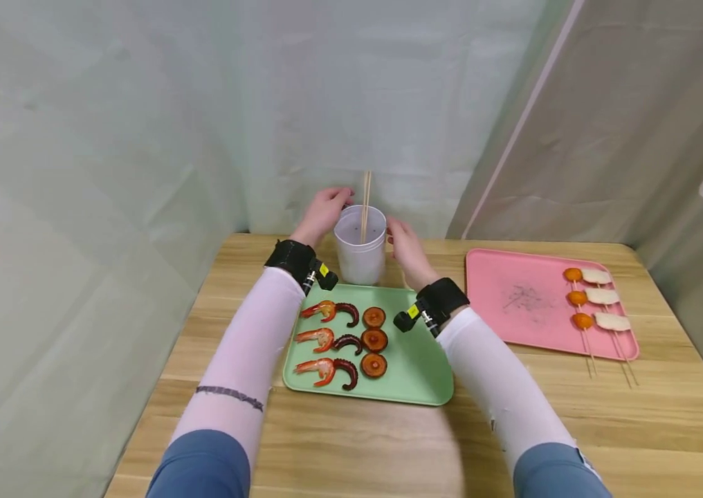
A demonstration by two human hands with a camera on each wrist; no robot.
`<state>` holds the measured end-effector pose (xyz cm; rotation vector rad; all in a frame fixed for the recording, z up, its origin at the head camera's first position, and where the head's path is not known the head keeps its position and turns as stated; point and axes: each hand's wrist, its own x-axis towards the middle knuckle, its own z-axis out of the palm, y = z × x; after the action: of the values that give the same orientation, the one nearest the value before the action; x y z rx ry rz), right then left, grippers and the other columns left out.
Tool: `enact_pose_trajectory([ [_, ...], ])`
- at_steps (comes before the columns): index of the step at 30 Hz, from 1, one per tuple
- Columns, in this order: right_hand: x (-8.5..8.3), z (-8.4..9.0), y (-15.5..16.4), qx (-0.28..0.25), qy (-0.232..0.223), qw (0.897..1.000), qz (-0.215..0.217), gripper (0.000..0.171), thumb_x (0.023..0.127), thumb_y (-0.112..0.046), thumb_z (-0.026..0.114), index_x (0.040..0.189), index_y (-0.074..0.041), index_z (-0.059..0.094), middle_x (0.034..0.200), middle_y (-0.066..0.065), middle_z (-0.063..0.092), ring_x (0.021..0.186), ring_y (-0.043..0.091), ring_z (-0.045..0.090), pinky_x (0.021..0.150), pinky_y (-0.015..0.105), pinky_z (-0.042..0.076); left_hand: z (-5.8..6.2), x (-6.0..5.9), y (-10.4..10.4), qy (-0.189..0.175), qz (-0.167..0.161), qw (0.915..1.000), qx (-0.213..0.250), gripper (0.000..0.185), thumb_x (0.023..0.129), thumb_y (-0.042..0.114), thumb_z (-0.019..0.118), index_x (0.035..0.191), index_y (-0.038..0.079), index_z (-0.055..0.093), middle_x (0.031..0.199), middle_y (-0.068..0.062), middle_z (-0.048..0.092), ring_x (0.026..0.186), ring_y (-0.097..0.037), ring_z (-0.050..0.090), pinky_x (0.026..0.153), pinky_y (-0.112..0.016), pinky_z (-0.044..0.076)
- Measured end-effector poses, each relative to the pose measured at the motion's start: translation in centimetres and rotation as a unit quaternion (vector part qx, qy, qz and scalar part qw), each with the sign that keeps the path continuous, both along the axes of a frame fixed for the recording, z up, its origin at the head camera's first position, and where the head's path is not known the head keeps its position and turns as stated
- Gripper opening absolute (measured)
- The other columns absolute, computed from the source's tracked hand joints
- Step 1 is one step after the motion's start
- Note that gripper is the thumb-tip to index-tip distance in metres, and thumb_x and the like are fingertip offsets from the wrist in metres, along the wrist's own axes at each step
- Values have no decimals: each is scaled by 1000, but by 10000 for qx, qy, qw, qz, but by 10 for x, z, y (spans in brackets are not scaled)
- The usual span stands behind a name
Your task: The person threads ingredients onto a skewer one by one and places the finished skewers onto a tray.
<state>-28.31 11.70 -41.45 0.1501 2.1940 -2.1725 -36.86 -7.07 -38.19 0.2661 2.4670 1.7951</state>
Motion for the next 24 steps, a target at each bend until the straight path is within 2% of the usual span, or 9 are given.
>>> enact_pose_trajectory([
  [5, -5, -7, -10, 151, 170, 9997, -77, 59, 117, -43, 33, 158, -3, 47, 159, 18, 49, 147, 30, 43, 123, 47, 33, 2, -5, 11, -305, -325, 9988, 210, 42, 117, 25, 44, 143, -1, 64, 137, -20, 67, 132, -30, 59, 115, -39, 42],
  [10, -5, -11, -14, 502, 148, 9986, -68, 62, 117, -46, 31, 165, -7, 39, 168, 14, 40, 157, 29, 32, 128, 43, 24, -1, -4, 14, -358, -413, 9982, 232, 42, 117, 27, 44, 143, 1, 66, 142, -17, 65, 137, -27, 56, 118, -38, 38],
  [14, -3, -10, -14, 608, 171, 9980, -35, 65, 116, -48, 29, 166, -7, 36, 169, 14, 38, 158, 30, 31, 128, 44, 23, -6, -5, 13, -205, -516, 9978, 361, 40, 116, 26, 48, 139, 2, 69, 142, -15, 66, 137, -26, 56, 118, -37, 37],
  [18, -2, -10, -13, 640, 178, 9978, 8, 68, 116, -52, 29, 167, -7, 34, 170, 14, 36, 158, 30, 31, 128, 46, 23, -10, -5, 14, 102, -563, 9977, 350, 36, 112, 24, 59, 136, 0, 71, 138, -16, 69, 131, -25, 59, 115, -34, 39],
  [24, 0, -10, -11, 621, 131, 9980, 36, 68, 116, -52, 30, 166, -7, 36, 169, 15, 38, 157, 31, 32, 127, 48, 25, -14, -5, 15, 252, -258, 9991, 213, 33, 109, 24, 66, 130, 0, 74, 130, -15, 72, 120, -24, 60, 107, -35, 43],
])
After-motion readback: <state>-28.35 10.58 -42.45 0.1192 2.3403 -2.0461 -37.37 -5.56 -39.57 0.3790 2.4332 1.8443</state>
